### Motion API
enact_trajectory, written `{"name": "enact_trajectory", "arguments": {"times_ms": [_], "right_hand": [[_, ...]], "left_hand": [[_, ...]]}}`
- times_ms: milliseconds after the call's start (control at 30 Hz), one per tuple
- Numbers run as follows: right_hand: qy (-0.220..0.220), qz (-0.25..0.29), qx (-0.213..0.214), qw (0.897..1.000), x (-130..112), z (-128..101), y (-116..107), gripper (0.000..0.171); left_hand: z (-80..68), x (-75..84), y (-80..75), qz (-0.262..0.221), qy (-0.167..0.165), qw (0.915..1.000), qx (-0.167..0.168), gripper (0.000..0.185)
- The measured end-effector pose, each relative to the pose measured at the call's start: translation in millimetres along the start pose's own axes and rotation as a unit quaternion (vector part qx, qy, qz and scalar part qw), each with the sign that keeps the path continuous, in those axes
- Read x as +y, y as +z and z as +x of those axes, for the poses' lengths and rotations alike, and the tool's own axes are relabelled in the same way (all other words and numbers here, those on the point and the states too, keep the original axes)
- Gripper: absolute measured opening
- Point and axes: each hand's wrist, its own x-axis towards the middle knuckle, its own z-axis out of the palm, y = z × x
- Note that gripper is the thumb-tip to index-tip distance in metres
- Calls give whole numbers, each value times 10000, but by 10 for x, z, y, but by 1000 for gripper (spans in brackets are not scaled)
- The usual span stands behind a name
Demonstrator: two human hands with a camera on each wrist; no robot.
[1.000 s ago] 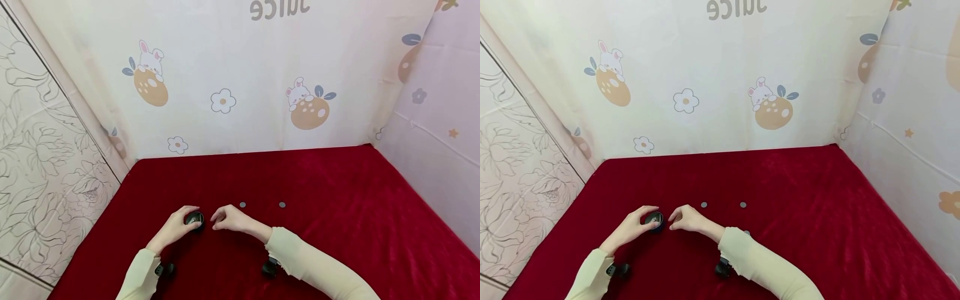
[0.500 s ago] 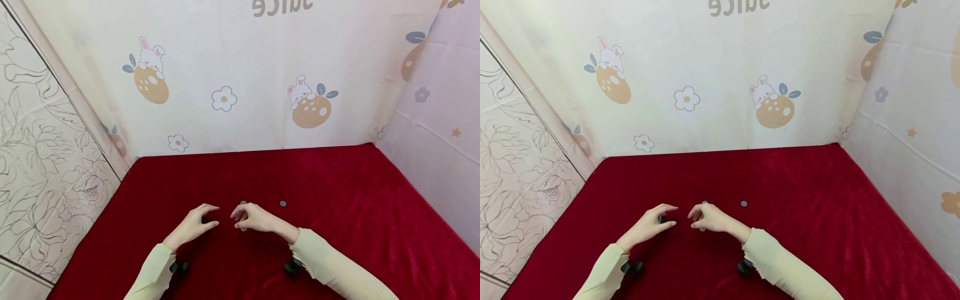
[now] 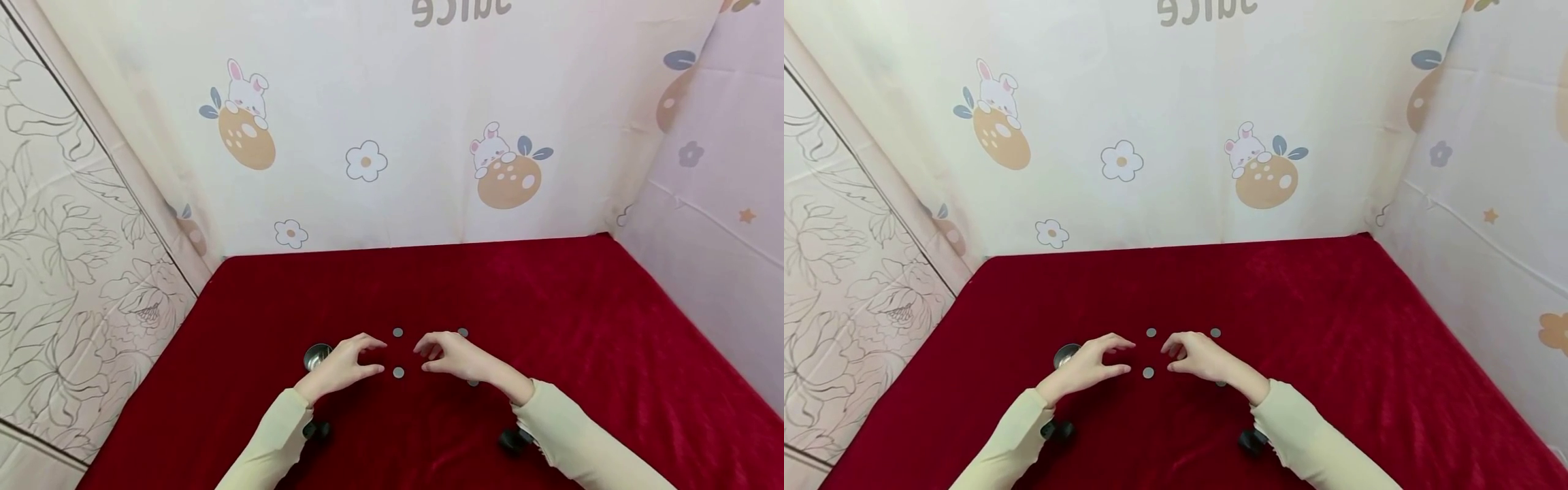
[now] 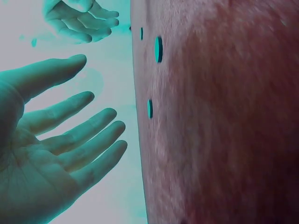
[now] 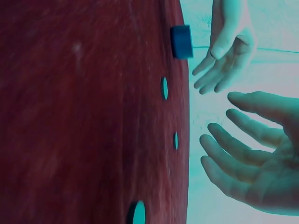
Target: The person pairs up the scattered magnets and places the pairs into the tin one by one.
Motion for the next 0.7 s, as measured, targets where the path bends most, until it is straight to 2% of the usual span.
{"name": "enact_trajectory", "arguments": {"times_ms": [200, 400, 700], "right_hand": [[96, -224, -30, 9997, 64, -167, -110, 25], [195, -213, -128, 9995, 102, -294, -186, 24], [205, -468, -327, 9982, 231, -419, -222, 23]], "left_hand": [[75, 40, 60, 35, -16, 9998, -186, 34], [111, 66, 115, 79, -23, 9990, -430, 34], [143, 49, 183, 551, -21, 9951, -820, 34]]}}
